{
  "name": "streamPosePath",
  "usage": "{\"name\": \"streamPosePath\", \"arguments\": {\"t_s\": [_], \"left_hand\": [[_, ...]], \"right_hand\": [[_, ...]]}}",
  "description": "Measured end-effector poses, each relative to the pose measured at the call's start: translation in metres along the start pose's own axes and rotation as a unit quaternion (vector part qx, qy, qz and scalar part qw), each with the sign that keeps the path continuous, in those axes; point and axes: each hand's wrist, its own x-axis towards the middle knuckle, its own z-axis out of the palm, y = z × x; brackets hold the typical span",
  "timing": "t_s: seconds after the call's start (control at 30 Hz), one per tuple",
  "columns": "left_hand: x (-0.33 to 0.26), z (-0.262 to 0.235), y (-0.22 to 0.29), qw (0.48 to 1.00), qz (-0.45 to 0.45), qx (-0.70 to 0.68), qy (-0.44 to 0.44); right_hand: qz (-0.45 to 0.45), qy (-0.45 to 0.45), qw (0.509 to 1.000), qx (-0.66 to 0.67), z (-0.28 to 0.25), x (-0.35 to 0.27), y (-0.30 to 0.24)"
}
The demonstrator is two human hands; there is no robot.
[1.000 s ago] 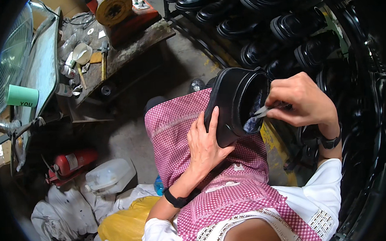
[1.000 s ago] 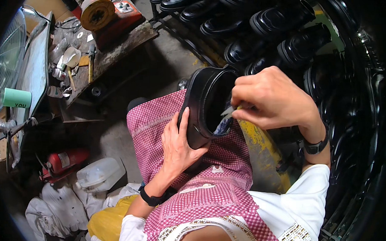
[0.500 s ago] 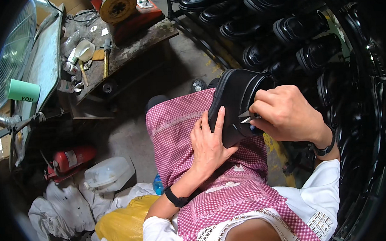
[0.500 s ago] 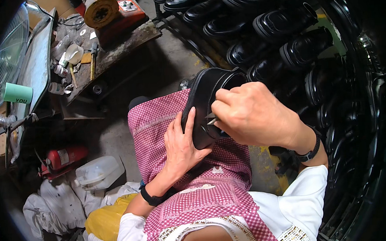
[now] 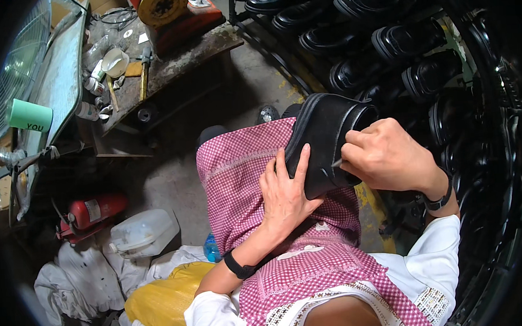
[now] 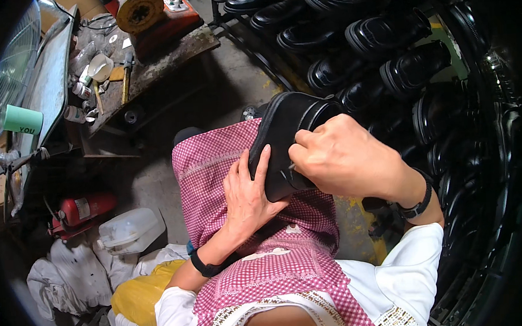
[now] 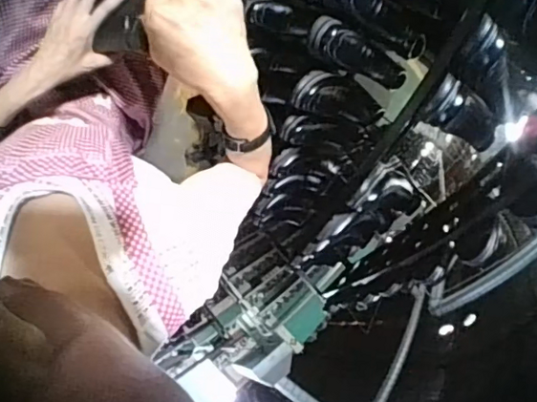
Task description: Inspecting finished black shoes and using tweezers to remove excess thread or residue from the interior and exterior surfaces.
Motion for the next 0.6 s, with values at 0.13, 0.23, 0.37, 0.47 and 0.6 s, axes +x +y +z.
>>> {"name": "streamPosePath", "arguments": {"t_s": [0.13, 0.23, 0.37, 0.47, 0.6], "left_hand": [[0.000, 0.001, -0.001, 1.000, -0.009, -0.007, -0.001], [0.001, 0.001, -0.001, 1.000, -0.001, -0.007, 0.003], [0.001, 0.001, -0.002, 1.000, -0.004, -0.012, 0.000], [0.001, 0.001, -0.001, 1.000, -0.003, -0.010, 0.004], [0.001, 0.002, 0.000, 1.000, -0.002, 0.000, 0.004]], "right_hand": [[0.031, 0.082, 0.994, 0.060, -0.005, -0.006, 0.002], [0.035, 0.105, 0.992, 0.059, -0.007, -0.007, 0.002], [0.019, 0.065, 0.997, 0.044, -0.006, -0.003, -0.006], [0.005, 0.047, 0.999, 0.020, -0.002, -0.001, -0.011], [-0.018, 0.022, 0.999, -0.016, 0.005, -0.001, -0.013]]}}
